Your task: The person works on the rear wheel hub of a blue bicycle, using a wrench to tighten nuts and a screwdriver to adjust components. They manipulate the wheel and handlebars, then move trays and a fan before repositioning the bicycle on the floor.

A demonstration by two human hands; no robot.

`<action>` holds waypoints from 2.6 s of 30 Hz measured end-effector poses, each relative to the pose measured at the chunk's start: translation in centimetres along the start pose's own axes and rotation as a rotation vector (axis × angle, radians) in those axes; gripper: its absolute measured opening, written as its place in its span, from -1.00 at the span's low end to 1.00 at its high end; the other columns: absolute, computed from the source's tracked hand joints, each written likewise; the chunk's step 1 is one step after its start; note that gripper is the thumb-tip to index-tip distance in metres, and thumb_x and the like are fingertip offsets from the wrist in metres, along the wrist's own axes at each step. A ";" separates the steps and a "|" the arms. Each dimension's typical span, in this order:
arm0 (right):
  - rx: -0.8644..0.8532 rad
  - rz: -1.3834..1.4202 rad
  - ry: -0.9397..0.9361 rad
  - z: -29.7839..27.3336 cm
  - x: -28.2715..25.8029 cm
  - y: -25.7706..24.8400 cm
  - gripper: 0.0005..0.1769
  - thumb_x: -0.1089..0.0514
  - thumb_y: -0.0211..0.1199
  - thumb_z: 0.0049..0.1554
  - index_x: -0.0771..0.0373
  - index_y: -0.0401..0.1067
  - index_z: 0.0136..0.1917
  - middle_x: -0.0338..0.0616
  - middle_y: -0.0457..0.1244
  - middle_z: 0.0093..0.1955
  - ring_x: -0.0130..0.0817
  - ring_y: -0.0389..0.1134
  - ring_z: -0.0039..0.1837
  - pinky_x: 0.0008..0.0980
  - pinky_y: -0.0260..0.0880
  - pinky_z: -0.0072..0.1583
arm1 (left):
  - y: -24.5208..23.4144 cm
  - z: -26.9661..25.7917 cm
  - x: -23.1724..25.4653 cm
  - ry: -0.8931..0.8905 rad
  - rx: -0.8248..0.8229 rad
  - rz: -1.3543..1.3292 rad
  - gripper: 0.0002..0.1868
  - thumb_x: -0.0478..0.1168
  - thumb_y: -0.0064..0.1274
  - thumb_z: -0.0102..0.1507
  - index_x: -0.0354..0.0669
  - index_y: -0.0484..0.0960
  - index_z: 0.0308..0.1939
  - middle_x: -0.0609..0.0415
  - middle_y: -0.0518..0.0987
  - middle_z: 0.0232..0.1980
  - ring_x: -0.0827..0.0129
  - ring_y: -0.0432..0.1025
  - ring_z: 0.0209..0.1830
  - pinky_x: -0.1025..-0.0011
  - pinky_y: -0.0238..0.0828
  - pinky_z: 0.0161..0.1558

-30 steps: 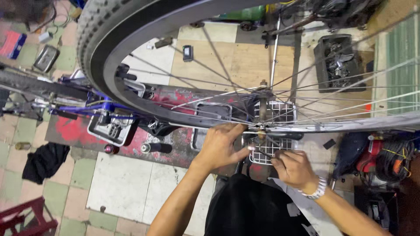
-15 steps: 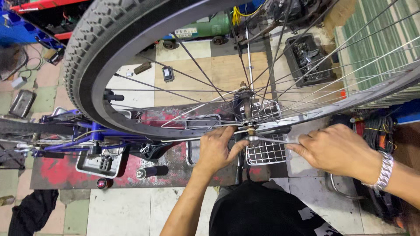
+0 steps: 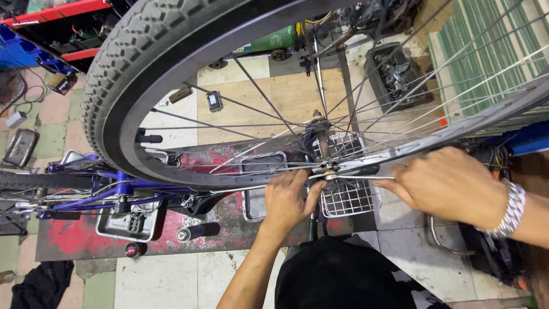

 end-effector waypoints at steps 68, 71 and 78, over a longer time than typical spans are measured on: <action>-0.242 0.742 -0.222 5.9 3.7 15.3 -0.71 0.09 0.29 -0.05 0.31 0.30 -0.38 0.04 0.23 -0.53 -0.11 0.32 -0.43 -0.14 0.39 -0.22 | 0.3 0.5 0.1 0.027 -0.084 -0.101 -0.61 0.03 0.22 0.26 -0.27 0.60 -0.19 -0.09 0.56 -0.40 0.02 0.47 -0.48 0.16 0.35 -0.41; 0.288 0.758 -0.497 8.1 -0.3 17.6 -0.78 0.09 0.37 -0.09 0.23 0.43 -0.42 -0.05 0.26 -0.55 -0.10 0.30 -0.45 -0.14 0.33 -0.25 | 0.1 0.8 0.1 0.020 -0.108 -0.113 -0.61 0.03 0.24 0.25 -0.27 0.59 -0.24 -0.08 0.53 -0.44 0.03 0.45 -0.51 0.16 0.34 -0.42; 0.718 0.785 -0.682 9.0 -4.0 17.2 -0.79 0.09 0.27 0.06 0.29 0.51 -0.23 0.01 0.34 -0.36 -0.07 0.38 -0.34 -0.20 0.35 -0.27 | 0.1 0.5 0.0 -0.012 -0.050 -0.093 -0.59 0.06 0.26 0.24 -0.26 0.62 -0.25 -0.11 0.55 -0.42 0.01 0.48 -0.47 0.15 0.37 -0.39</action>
Point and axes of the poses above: each hand's wrist, its own z-axis towards the middle knuckle, its own y-axis out of the palm, x = y × z, the point moved 6 cm from there along z, towards the middle knuckle
